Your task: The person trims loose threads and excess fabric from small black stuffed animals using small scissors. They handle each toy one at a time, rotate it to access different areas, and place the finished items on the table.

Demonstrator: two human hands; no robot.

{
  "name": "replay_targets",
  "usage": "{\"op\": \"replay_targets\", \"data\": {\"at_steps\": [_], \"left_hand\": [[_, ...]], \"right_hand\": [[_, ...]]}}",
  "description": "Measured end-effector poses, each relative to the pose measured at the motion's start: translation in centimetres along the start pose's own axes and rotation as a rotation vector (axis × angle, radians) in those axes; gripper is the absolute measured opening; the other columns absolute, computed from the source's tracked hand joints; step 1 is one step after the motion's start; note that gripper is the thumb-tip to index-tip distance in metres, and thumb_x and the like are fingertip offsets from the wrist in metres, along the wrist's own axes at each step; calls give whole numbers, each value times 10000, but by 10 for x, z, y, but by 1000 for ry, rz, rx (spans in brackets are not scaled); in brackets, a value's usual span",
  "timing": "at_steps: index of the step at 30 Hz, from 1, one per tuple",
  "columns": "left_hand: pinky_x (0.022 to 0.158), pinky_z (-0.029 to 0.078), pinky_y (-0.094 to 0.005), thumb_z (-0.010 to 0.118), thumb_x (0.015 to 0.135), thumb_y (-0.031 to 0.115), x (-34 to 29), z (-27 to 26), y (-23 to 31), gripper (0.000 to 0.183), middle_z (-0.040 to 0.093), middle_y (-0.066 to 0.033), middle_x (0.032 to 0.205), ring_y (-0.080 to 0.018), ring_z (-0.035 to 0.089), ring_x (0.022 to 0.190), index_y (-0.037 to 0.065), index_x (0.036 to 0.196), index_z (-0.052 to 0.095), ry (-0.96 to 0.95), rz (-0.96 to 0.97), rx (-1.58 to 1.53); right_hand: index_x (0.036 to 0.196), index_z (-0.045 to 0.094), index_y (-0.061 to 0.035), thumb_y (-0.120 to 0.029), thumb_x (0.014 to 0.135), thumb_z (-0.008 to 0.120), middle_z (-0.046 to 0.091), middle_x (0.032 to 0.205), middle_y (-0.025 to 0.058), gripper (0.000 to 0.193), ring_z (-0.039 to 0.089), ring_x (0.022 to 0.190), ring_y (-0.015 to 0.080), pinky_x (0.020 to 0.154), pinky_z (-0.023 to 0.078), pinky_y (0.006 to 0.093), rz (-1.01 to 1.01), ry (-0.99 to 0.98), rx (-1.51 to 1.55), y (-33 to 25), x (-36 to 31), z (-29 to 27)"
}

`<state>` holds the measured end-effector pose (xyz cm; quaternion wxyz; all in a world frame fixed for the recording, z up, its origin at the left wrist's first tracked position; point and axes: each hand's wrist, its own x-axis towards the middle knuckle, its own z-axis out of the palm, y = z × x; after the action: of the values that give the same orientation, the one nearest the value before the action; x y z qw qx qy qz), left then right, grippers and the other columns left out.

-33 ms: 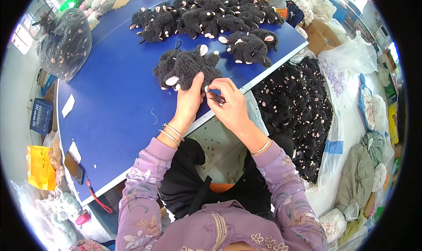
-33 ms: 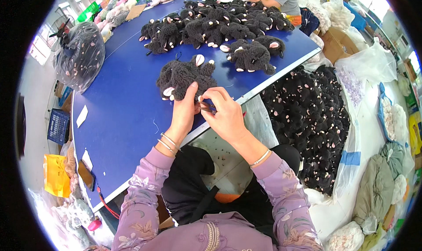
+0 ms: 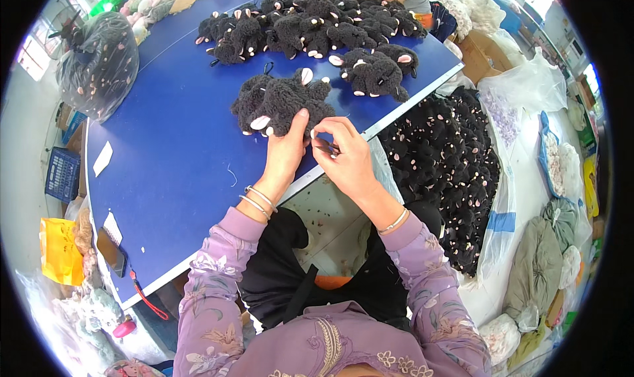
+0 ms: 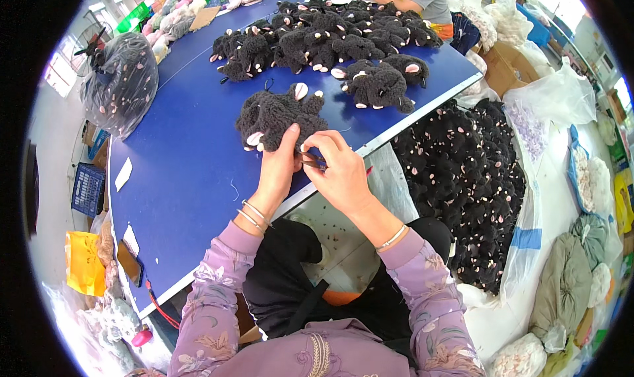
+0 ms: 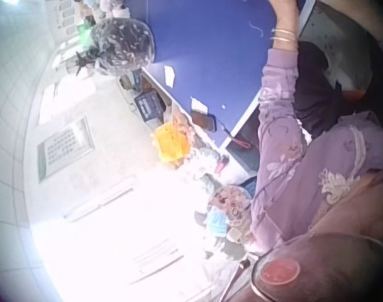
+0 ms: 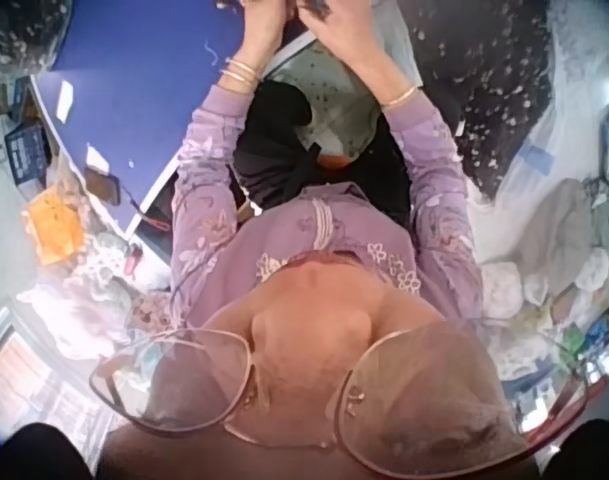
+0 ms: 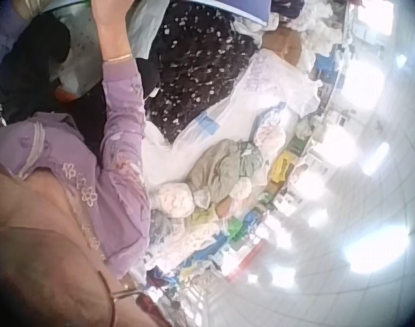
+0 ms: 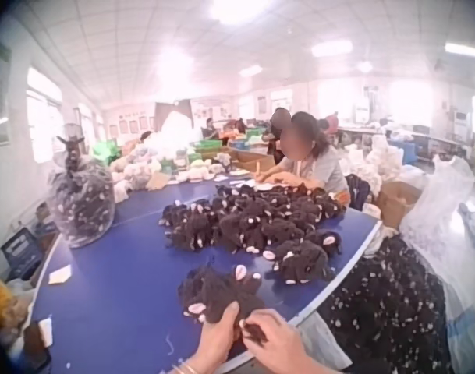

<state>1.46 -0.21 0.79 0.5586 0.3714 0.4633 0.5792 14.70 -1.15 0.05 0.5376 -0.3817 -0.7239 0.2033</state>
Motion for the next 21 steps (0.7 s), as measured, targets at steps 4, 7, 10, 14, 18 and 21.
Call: {"op": "replay_targets", "data": {"at_steps": [4,7,10,14,18,21], "left_hand": [[641,453,-265,577,939,174,4,1,-13,180,603,-10,863,-90,541,739,-2,966,596,-4,188,119],[687,474,-292,590,931,157,-3,2,-7,187,621,-26,834,-107,570,775,-29,941,602,-58,265,299],[556,416,-250,629,913,215,2,2,-13,177,586,7,770,-77,517,643,43,875,608,-89,147,121],[432,259,-183,673,878,254,9,-9,-8,154,534,42,708,-33,403,515,124,849,595,-202,-123,-160],[454,357,-212,660,882,164,10,-10,-7,110,577,13,713,-62,483,533,66,879,610,-152,19,-114],[498,429,-235,646,896,157,6,-7,-1,129,608,-14,720,-87,534,560,30,886,626,-47,146,-23]], "right_hand": [[940,571,-75,-9,703,695,601,946,80,275,635,701,247,602,519,331,5,-37,-56,1,2,-5],[910,541,-65,-17,681,700,586,910,82,284,626,684,254,594,516,339,7,-40,-80,4,0,-5],[870,496,-54,-31,667,706,565,845,93,293,616,666,263,574,506,352,25,-13,-100,3,1,-7],[852,483,-60,-56,654,718,536,762,107,308,598,647,282,570,493,364,26,-61,-83,-3,-2,-5],[800,476,-42,-42,695,669,505,662,74,219,521,574,164,545,453,302,269,11,50,2,-3,-2],[779,457,-34,-43,726,642,466,602,34,193,441,541,82,506,399,258,403,75,184,9,4,0]]}}
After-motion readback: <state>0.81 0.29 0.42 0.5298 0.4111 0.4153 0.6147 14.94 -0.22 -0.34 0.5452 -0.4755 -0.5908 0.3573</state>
